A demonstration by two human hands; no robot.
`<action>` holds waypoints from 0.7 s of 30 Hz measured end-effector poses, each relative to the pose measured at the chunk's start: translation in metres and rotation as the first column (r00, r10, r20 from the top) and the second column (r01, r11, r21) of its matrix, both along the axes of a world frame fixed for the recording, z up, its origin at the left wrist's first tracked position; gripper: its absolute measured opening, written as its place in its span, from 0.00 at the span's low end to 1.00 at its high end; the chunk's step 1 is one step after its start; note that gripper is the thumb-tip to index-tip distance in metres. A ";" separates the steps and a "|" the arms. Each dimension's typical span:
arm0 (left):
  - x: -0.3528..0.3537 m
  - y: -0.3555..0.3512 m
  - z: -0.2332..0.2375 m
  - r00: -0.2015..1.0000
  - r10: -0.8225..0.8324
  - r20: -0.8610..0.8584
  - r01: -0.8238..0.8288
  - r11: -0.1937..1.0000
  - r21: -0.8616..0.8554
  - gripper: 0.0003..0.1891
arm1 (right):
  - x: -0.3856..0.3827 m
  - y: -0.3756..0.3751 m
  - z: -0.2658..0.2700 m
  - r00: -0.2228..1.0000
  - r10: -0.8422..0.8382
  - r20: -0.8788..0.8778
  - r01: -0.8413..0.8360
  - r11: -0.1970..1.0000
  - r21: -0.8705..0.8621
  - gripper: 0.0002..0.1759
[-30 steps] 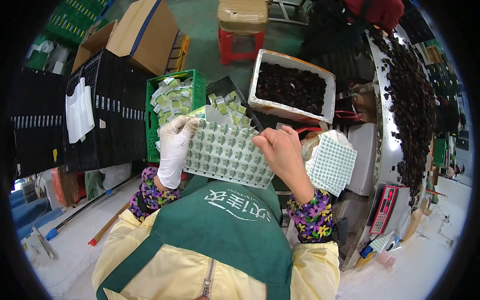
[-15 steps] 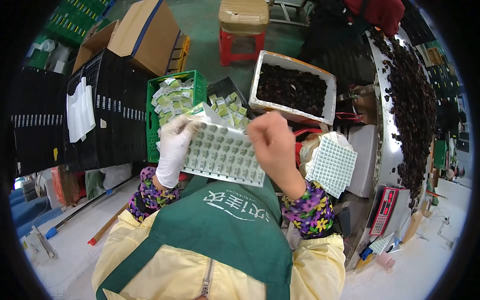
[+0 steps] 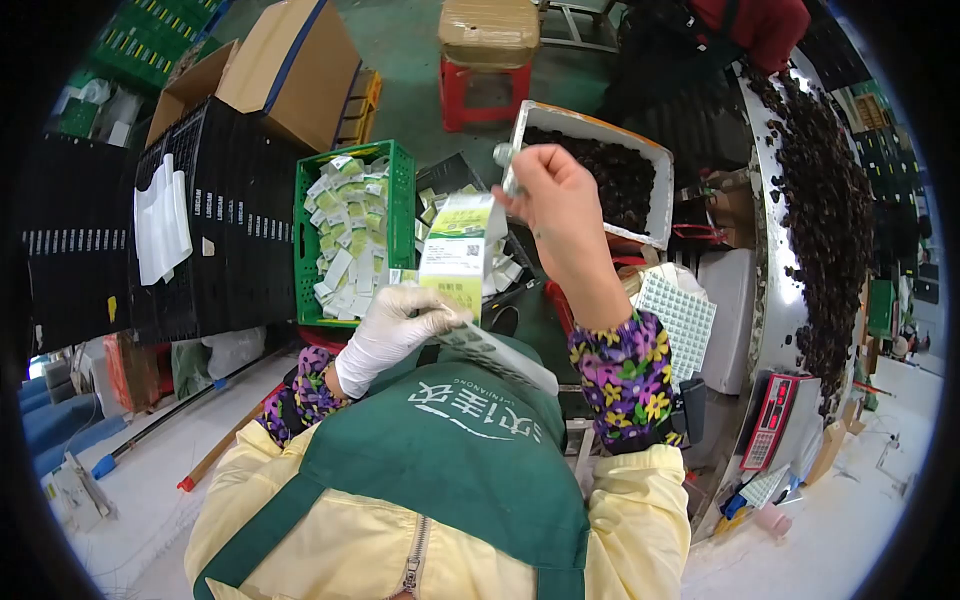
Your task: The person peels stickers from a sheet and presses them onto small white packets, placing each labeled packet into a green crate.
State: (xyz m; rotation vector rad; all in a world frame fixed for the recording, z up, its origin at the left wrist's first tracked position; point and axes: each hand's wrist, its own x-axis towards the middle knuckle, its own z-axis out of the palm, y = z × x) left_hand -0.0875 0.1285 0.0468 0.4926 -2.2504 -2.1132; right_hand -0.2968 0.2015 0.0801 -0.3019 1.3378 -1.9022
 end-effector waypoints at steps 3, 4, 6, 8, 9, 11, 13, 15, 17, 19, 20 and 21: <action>-0.001 -0.006 -0.012 0.981 0.143 -0.134 -0.138 0.989 0.043 0.07 | 0.018 0.018 0.003 0.960 0.258 0.105 -0.277 0.924 0.262 0.04; -0.003 -0.008 -0.010 0.983 0.089 -0.161 -0.108 0.988 -0.114 0.07 | 0.024 0.021 -0.001 0.939 0.332 0.095 -0.345 0.918 0.196 0.04; -0.007 -0.010 -0.001 0.986 -0.016 -0.166 -0.023 0.972 -0.233 0.07 | 0.038 0.021 0.006 0.896 0.444 0.021 -0.442 0.886 0.139 0.05; -0.010 -0.005 0.001 0.985 -0.043 -0.164 0.018 0.988 -0.151 0.07 | 0.046 0.010 0.001 0.890 0.432 -0.143 -0.402 0.893 0.201 0.05; -0.012 -0.003 0.002 0.985 -0.063 -0.163 0.052 0.996 -0.070 0.07 | 0.044 0.006 0.000 0.900 0.388 -0.197 -0.344 0.912 0.223 0.05; -0.011 0.001 -0.003 0.986 -0.077 -0.147 0.073 0.997 -0.036 0.07 | 0.031 -0.001 0.006 0.981 0.174 -0.085 -0.164 0.980 0.115 0.06; -0.008 0.007 -0.011 0.998 -0.029 -0.047 0.029 1.000 -0.001 0.06 | 0.017 -0.007 0.005 0.999 0.023 0.023 -0.024 0.999 0.027 0.05; -0.007 0.007 -0.011 0.996 0.029 -0.083 -0.028 0.999 0.016 0.06 | 0.013 -0.001 0.010 0.999 0.006 -0.053 -0.002 0.997 0.073 0.05; -0.007 0.002 -0.011 0.977 0.132 -0.169 -0.154 0.980 -0.128 0.06 | 0.019 0.010 0.004 0.987 0.051 -0.152 -0.028 0.989 0.148 0.05; -0.008 -0.003 -0.008 0.975 0.149 -0.166 -0.174 0.974 -0.147 0.06 | 0.031 0.023 0.004 0.959 0.138 -0.247 -0.064 0.956 0.285 0.06; -0.009 -0.006 -0.008 0.973 0.096 -0.211 -0.166 0.925 -0.343 0.06 | 0.036 0.027 0.002 0.959 0.157 -0.236 -0.080 0.949 0.306 0.06; -0.009 -0.007 -0.009 0.970 0.032 -0.242 -0.158 0.836 -0.525 0.07 | 0.040 0.030 -0.001 0.959 0.173 -0.226 -0.093 0.941 0.325 0.07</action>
